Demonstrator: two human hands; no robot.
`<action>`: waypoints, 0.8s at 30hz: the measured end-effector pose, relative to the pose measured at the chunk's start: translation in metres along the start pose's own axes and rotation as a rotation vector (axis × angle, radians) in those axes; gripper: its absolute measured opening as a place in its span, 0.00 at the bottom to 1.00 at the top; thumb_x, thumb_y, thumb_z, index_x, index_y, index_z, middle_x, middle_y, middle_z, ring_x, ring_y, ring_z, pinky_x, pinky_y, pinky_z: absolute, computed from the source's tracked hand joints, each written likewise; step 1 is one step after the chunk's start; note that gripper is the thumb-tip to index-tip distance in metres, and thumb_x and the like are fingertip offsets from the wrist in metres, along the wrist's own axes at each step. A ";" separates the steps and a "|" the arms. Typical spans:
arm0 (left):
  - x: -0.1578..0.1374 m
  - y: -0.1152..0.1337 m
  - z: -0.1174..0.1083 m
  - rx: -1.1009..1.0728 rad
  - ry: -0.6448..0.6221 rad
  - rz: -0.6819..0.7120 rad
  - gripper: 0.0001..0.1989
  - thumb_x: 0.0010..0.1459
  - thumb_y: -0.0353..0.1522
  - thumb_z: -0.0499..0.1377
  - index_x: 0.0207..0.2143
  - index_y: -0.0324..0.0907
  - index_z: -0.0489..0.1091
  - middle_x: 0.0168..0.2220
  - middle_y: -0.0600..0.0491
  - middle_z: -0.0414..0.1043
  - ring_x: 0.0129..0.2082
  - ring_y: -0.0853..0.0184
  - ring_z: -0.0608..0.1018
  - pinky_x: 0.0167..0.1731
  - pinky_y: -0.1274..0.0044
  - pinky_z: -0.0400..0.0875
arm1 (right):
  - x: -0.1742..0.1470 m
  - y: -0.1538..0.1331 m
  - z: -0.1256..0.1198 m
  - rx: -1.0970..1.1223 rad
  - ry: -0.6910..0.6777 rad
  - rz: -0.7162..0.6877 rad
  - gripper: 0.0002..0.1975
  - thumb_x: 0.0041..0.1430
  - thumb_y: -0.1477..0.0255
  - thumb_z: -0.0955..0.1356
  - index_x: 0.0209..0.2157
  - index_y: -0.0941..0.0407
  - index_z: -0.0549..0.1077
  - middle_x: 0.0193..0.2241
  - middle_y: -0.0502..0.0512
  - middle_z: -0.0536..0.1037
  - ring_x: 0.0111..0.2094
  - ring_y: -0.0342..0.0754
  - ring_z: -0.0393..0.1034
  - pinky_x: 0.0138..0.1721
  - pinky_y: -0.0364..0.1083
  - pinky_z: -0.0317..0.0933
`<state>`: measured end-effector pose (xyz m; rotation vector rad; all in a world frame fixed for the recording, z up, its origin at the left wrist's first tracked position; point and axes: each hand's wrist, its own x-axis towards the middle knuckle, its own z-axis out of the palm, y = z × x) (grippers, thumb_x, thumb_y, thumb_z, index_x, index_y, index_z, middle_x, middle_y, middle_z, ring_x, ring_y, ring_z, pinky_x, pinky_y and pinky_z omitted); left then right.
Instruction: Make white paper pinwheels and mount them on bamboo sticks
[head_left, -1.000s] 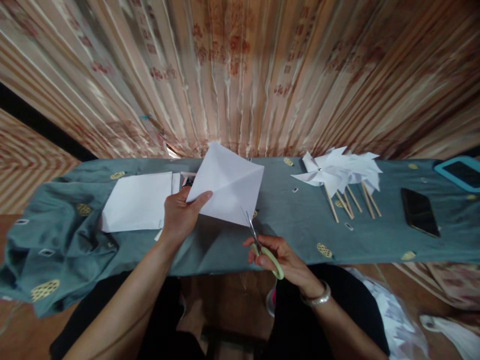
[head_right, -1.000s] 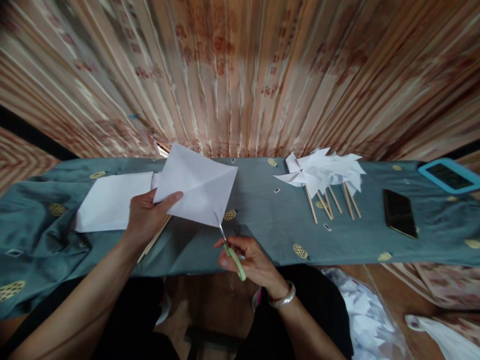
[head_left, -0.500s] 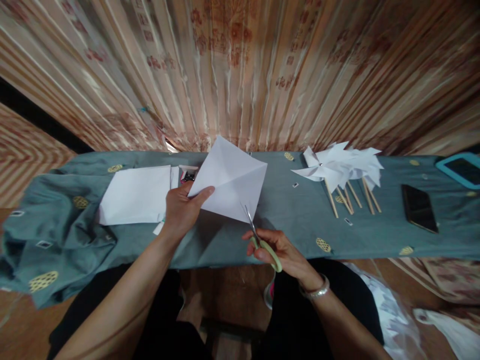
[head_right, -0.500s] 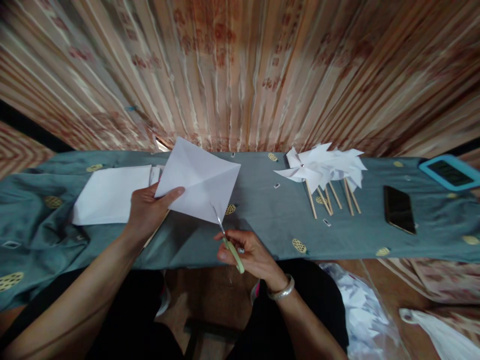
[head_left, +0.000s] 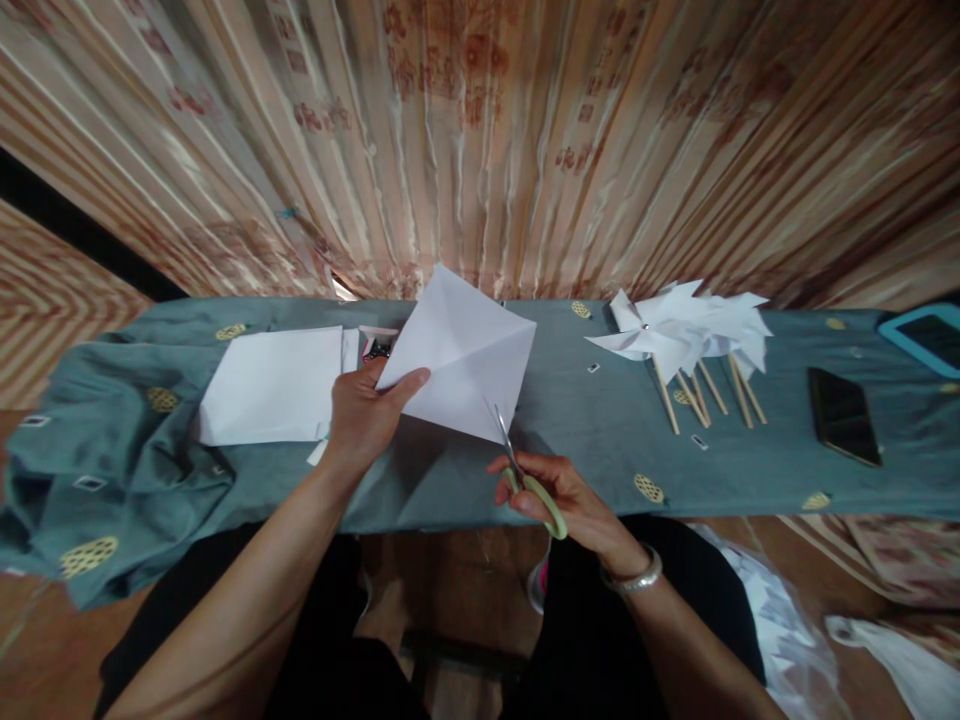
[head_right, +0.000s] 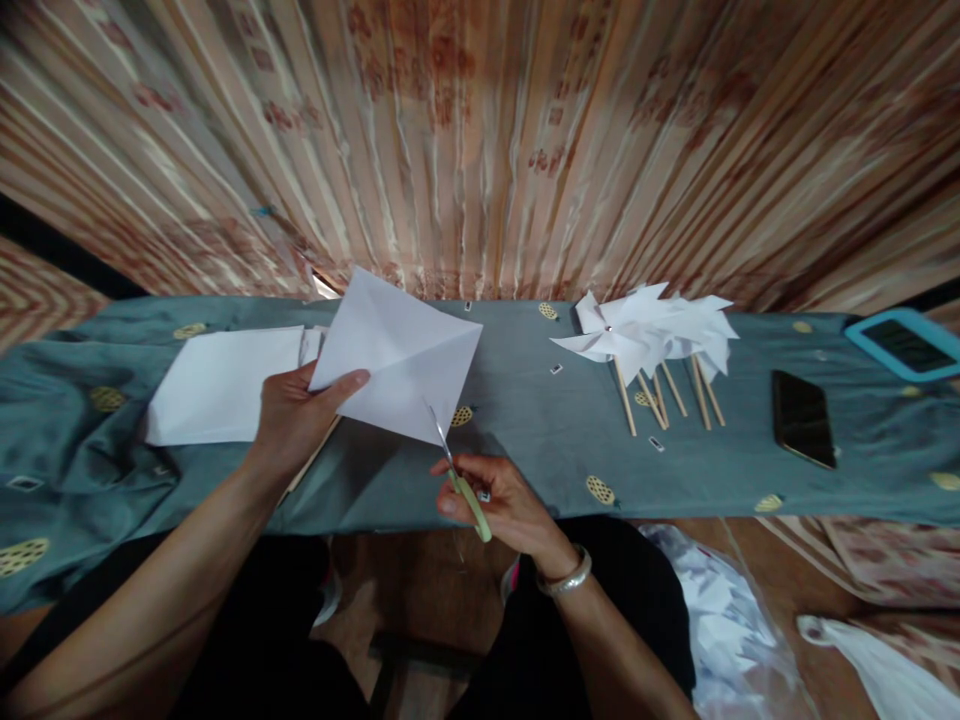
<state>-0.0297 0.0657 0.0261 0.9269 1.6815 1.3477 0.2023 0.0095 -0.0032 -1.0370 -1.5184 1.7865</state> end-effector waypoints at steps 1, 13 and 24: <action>0.001 -0.001 -0.001 0.011 -0.032 0.018 0.19 0.37 0.40 0.71 0.32 0.39 0.80 0.26 0.52 0.79 0.28 0.61 0.78 0.27 0.75 0.72 | 0.000 0.000 0.000 0.005 -0.005 0.006 0.24 0.51 0.54 0.72 0.44 0.57 0.75 0.28 0.50 0.73 0.27 0.42 0.63 0.28 0.42 0.57; 0.005 -0.009 -0.003 0.018 -0.096 0.094 0.22 0.41 0.42 0.69 0.37 0.37 0.79 0.26 0.52 0.77 0.26 0.63 0.77 0.27 0.74 0.71 | 0.000 0.007 -0.001 -0.010 -0.010 0.028 0.25 0.50 0.54 0.73 0.41 0.59 0.75 0.23 0.46 0.67 0.24 0.40 0.57 0.25 0.41 0.51; 0.004 -0.008 -0.005 0.023 -0.097 0.099 0.22 0.43 0.41 0.69 0.39 0.37 0.79 0.25 0.52 0.78 0.25 0.64 0.77 0.26 0.75 0.71 | 0.002 0.014 0.000 0.052 0.008 0.035 0.22 0.49 0.59 0.75 0.41 0.59 0.75 0.23 0.46 0.70 0.23 0.38 0.59 0.26 0.41 0.56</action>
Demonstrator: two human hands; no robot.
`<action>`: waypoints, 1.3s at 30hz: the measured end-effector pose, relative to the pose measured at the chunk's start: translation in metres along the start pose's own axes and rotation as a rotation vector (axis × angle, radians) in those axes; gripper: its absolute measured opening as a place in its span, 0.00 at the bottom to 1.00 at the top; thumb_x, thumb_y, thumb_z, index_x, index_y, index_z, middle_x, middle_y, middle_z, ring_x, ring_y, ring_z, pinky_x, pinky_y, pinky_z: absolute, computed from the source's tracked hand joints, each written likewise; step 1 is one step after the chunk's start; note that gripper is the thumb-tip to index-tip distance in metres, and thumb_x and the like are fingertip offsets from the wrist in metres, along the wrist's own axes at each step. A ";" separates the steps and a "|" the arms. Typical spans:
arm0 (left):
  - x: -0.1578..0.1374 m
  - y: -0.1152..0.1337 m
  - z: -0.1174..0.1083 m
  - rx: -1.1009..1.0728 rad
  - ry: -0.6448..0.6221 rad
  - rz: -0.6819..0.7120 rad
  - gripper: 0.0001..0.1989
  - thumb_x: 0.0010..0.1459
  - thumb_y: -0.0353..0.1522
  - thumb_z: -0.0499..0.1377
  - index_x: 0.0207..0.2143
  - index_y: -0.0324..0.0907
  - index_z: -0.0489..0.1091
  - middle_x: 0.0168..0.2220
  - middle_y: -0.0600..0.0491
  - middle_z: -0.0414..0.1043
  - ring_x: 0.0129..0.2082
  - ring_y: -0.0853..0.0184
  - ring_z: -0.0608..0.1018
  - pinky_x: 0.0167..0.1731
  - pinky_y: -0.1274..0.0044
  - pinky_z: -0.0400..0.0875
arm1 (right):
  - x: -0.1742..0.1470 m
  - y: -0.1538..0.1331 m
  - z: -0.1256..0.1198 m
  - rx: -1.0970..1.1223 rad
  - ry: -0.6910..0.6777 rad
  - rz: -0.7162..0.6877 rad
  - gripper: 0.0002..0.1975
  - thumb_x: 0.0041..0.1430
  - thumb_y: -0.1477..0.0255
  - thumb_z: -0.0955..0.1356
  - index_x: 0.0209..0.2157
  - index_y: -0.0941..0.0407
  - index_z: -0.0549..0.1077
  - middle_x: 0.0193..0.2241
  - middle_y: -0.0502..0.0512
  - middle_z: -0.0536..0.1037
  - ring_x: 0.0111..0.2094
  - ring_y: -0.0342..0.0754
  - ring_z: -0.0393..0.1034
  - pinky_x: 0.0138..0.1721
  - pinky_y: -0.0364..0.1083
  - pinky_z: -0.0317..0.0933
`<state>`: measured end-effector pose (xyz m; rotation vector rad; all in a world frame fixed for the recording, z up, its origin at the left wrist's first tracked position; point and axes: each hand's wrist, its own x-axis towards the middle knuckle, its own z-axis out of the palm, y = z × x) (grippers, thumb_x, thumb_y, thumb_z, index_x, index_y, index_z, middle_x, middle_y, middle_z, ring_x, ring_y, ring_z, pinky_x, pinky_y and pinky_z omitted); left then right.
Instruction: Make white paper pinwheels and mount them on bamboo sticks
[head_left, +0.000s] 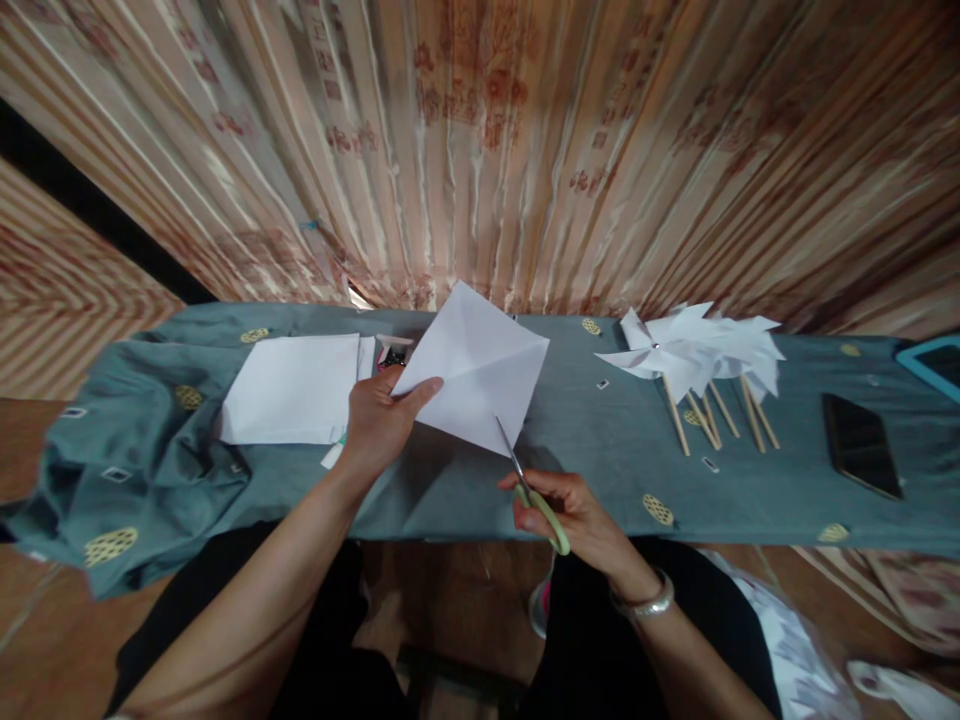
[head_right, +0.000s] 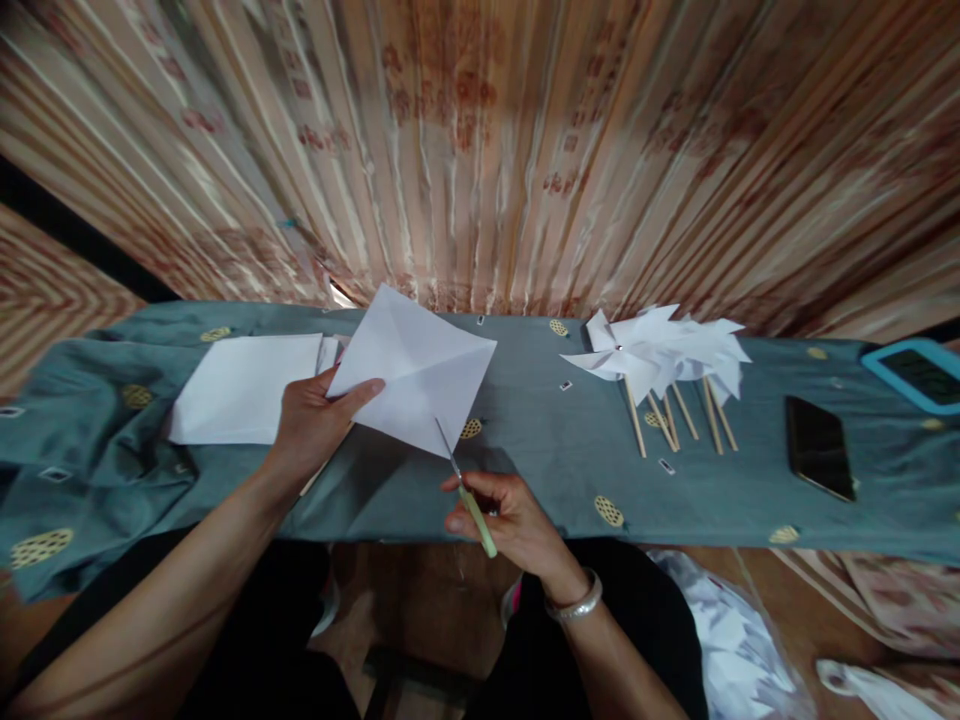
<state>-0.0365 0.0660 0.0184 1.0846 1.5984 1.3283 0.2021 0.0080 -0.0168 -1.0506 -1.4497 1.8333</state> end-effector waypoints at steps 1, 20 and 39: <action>0.000 0.000 0.000 -0.003 -0.001 0.003 0.22 0.43 0.41 0.69 0.39 0.37 0.79 0.25 0.52 0.78 0.25 0.64 0.77 0.26 0.75 0.71 | 0.000 0.000 0.000 0.006 0.003 0.000 0.22 0.49 0.59 0.75 0.41 0.59 0.75 0.22 0.45 0.70 0.23 0.38 0.59 0.26 0.41 0.57; 0.001 0.001 -0.001 -0.013 0.010 0.011 0.22 0.40 0.42 0.70 0.36 0.36 0.79 0.25 0.51 0.78 0.27 0.61 0.78 0.26 0.75 0.71 | 0.003 0.001 0.001 0.064 0.052 0.066 0.22 0.43 0.59 0.77 0.37 0.58 0.76 0.20 0.44 0.67 0.20 0.36 0.57 0.23 0.40 0.56; -0.007 0.002 0.005 0.125 -0.055 0.061 0.15 0.44 0.41 0.67 0.30 0.38 0.78 0.23 0.54 0.76 0.25 0.65 0.76 0.28 0.75 0.70 | 0.004 -0.007 0.002 0.049 0.079 0.037 0.23 0.42 0.58 0.77 0.36 0.59 0.77 0.19 0.43 0.64 0.21 0.36 0.53 0.22 0.39 0.53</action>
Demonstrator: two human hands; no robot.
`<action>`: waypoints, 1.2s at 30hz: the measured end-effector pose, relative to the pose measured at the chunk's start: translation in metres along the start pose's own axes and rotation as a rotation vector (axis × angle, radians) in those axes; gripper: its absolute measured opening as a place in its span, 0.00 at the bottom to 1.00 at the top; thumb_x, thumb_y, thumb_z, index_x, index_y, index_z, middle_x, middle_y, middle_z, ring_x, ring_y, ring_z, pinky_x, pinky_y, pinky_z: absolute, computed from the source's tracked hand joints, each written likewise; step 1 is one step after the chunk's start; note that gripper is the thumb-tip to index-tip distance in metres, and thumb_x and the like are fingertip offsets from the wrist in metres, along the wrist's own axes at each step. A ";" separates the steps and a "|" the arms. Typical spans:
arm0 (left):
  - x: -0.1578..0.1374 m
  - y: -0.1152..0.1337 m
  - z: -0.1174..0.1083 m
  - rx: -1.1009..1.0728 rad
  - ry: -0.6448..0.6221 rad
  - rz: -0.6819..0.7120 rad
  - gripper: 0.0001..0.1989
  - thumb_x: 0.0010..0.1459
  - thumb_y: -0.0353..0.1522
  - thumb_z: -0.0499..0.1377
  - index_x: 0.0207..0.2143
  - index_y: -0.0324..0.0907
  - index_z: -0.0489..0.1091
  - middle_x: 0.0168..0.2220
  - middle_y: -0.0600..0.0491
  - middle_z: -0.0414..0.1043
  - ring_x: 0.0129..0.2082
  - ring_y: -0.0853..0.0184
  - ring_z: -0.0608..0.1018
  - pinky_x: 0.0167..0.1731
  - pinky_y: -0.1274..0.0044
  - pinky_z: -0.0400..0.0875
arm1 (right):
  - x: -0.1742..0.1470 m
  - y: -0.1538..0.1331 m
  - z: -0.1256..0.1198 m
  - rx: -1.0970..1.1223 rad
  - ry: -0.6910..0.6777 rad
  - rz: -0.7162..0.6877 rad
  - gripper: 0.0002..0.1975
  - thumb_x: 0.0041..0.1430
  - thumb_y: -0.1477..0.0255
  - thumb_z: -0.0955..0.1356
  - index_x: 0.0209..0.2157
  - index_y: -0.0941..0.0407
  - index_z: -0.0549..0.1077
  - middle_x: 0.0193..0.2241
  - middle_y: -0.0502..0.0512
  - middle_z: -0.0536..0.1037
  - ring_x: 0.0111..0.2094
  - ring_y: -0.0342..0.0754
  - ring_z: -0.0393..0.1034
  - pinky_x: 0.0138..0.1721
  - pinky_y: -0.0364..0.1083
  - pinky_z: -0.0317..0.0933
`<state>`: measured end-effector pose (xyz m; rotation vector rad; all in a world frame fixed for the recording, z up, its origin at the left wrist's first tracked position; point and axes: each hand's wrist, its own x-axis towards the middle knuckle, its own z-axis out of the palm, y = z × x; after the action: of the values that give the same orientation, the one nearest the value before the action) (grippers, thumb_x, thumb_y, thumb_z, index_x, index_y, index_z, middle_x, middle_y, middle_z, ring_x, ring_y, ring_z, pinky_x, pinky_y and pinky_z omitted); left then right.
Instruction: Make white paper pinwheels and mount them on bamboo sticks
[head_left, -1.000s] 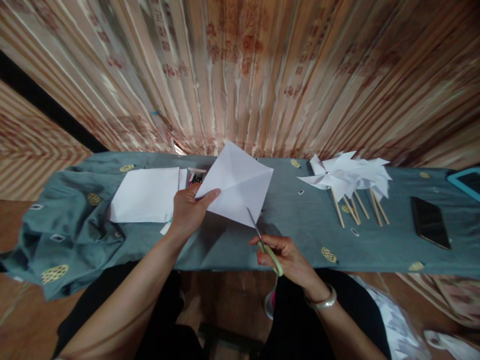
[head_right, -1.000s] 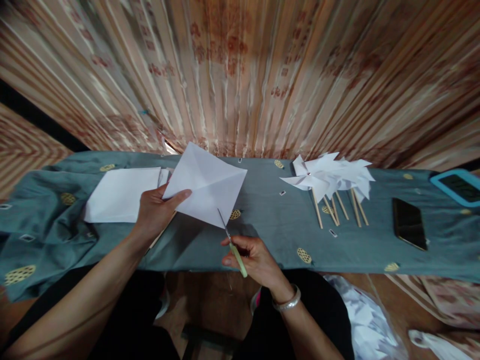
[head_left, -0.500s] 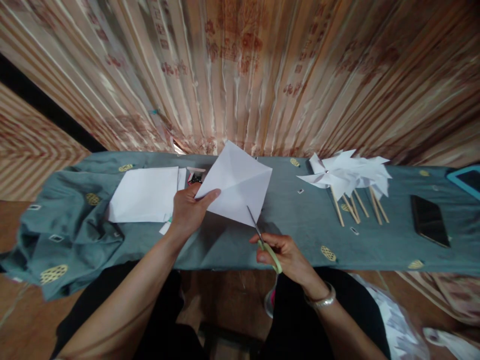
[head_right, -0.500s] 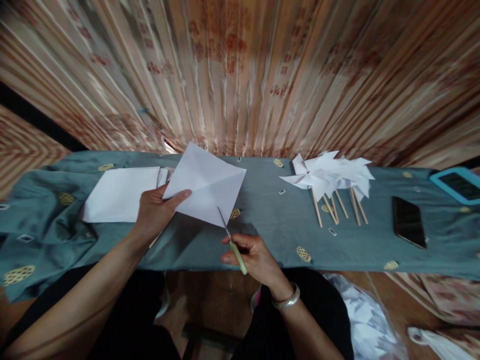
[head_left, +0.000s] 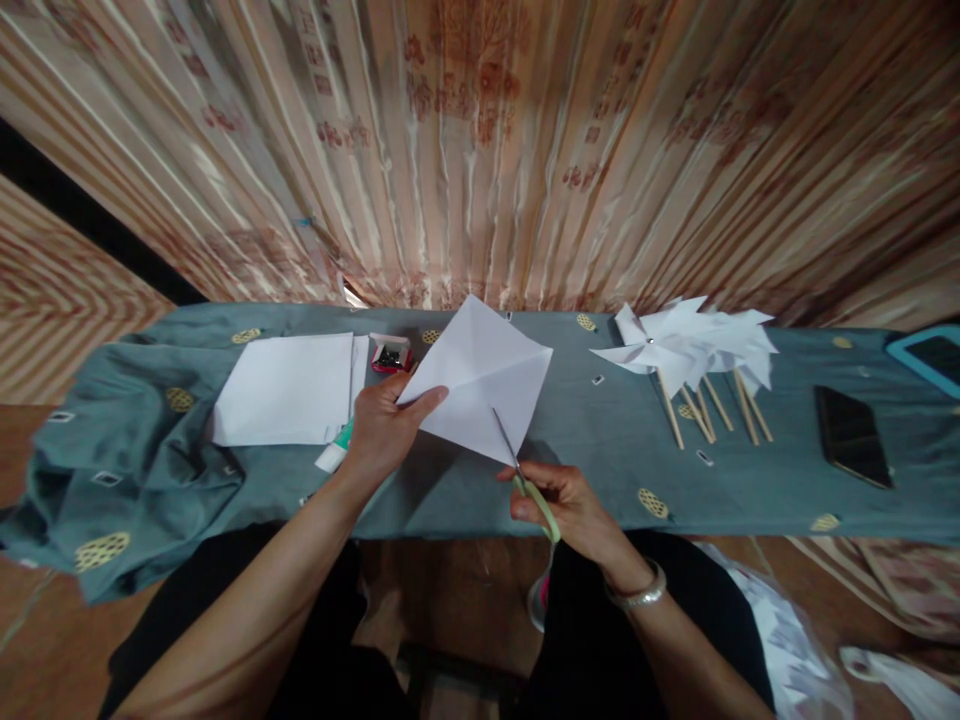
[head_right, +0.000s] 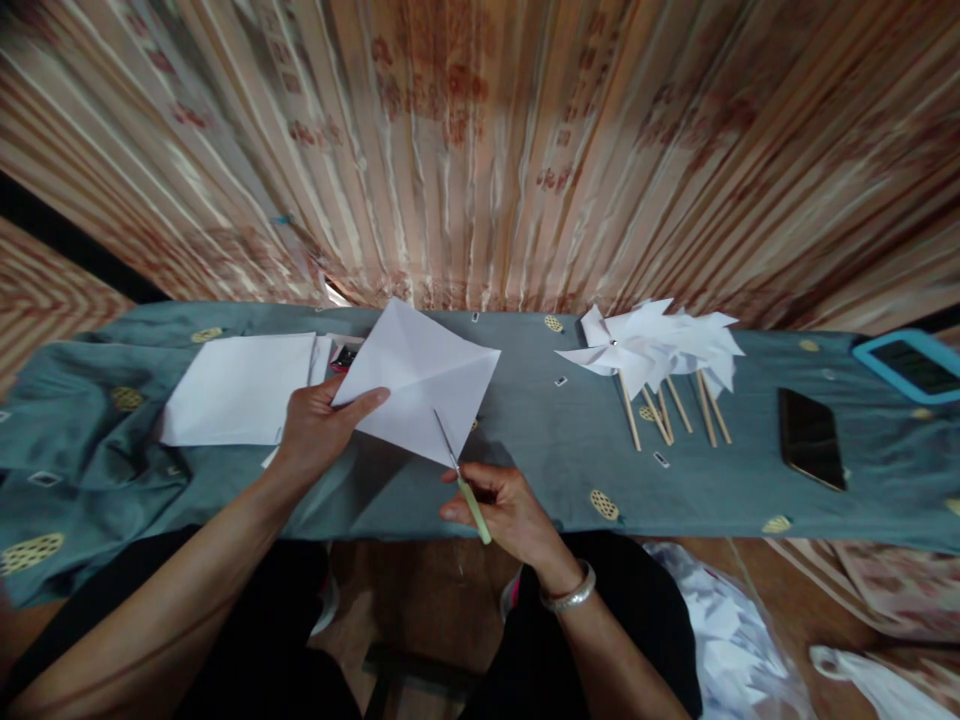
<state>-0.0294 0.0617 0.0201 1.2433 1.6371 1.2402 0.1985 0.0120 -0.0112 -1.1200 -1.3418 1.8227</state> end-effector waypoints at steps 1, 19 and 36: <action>0.000 0.000 0.000 -0.012 0.002 -0.004 0.15 0.44 0.41 0.67 0.30 0.39 0.79 0.23 0.54 0.76 0.25 0.65 0.76 0.28 0.75 0.70 | 0.000 0.000 0.000 0.006 0.003 0.006 0.23 0.42 0.58 0.77 0.36 0.59 0.77 0.19 0.44 0.65 0.21 0.36 0.53 0.22 0.40 0.53; -0.006 -0.010 0.006 -0.001 -0.085 0.044 0.15 0.46 0.41 0.66 0.29 0.38 0.77 0.26 0.53 0.76 0.25 0.65 0.75 0.27 0.75 0.69 | 0.002 0.000 0.002 0.009 -0.007 -0.046 0.23 0.44 0.54 0.75 0.32 0.60 0.75 0.21 0.45 0.67 0.23 0.37 0.55 0.23 0.39 0.50; -0.007 -0.011 0.007 -0.028 -0.068 0.038 0.13 0.46 0.40 0.67 0.28 0.39 0.78 0.24 0.54 0.75 0.23 0.66 0.74 0.26 0.76 0.68 | 0.004 0.004 0.003 0.059 0.063 0.020 0.25 0.37 0.53 0.77 0.30 0.59 0.77 0.19 0.46 0.72 0.20 0.39 0.63 0.23 0.40 0.59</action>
<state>-0.0239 0.0563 0.0076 1.2911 1.5483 1.2267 0.1938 0.0128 -0.0157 -1.1535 -1.2370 1.8140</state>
